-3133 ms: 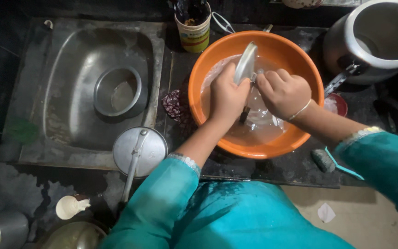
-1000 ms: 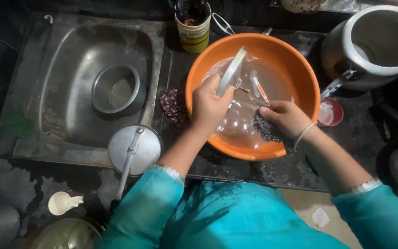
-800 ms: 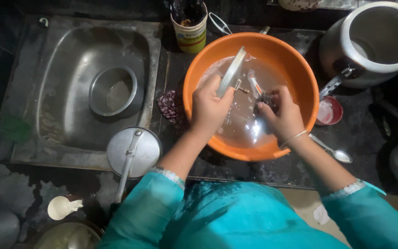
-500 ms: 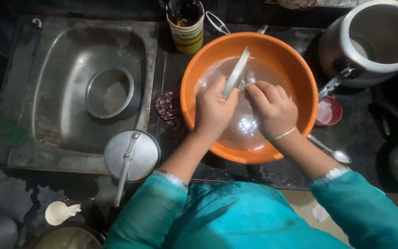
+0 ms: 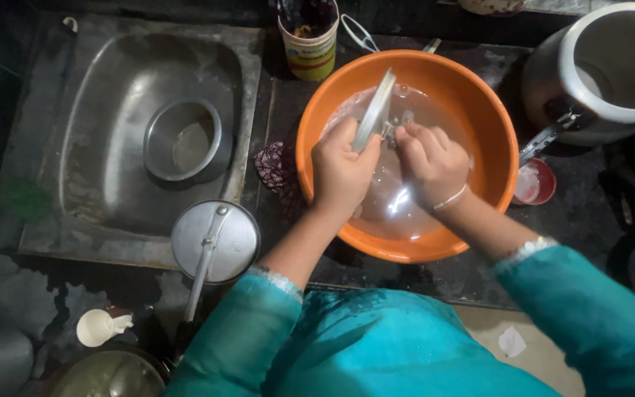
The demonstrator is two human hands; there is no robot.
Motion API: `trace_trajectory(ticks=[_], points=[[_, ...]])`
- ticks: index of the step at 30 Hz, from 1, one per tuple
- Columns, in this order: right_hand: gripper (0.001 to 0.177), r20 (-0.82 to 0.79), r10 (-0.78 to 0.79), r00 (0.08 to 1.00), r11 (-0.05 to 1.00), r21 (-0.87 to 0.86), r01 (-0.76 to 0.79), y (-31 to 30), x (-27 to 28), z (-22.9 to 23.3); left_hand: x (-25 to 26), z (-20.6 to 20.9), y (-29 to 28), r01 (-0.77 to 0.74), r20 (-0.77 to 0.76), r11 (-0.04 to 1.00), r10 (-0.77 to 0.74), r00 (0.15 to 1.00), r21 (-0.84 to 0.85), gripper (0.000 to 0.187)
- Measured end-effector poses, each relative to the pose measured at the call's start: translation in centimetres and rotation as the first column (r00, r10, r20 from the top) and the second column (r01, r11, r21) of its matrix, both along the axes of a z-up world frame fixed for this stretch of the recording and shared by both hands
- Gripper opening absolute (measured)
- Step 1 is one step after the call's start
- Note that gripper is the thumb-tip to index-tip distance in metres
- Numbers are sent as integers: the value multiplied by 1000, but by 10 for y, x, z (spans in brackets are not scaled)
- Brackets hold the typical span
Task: The person washes a pressure cooker lid and its parts in a large orange basin of soapy water in a kitchen sink. They scrub the lid and handle with a scrubber, rinse the pieces in the water, and handle a knife and other utensils in the basin.
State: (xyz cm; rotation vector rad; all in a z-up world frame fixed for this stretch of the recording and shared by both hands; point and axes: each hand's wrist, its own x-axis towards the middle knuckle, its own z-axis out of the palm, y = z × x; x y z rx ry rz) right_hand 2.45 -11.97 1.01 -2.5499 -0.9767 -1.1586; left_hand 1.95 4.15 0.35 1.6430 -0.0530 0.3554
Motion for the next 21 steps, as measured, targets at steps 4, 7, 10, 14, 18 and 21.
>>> trace_trajectory(ticks=[4, 7, 10, 14, 18, 21], points=[[10, -284, -30, 958, 976, 197, 89, 9, 6, 9, 6, 4, 5, -30, 156, 999, 27, 987, 17, 16], [17, -805, 164, 570, 757, 473, 451, 23, 7, 10, 7, 2, 14, 9, 163, 999, -2, 987, -39, 24], [18, -763, 197, 616, 759, 517, 397, 23, 0, 11, 4, -2, 17, -28, 112, 992, 15, 994, 120, 14], [9, -105, 19, 994, 996, 83, -10, 15, -4, 9, 4, -5, 14, 30, 188, 999, -34, 982, 26, 30], [16, -412, -34, 910, 952, 263, 154, 19, 7, 6, 7, -2, 16, 37, 32, 999, -36, 999, -6, 39], [17, -707, 680, 193, 420, 591, 688, 24, 14, 7, 5, -4, 24, 51, 140, 999, -49, 989, -15, 38]])
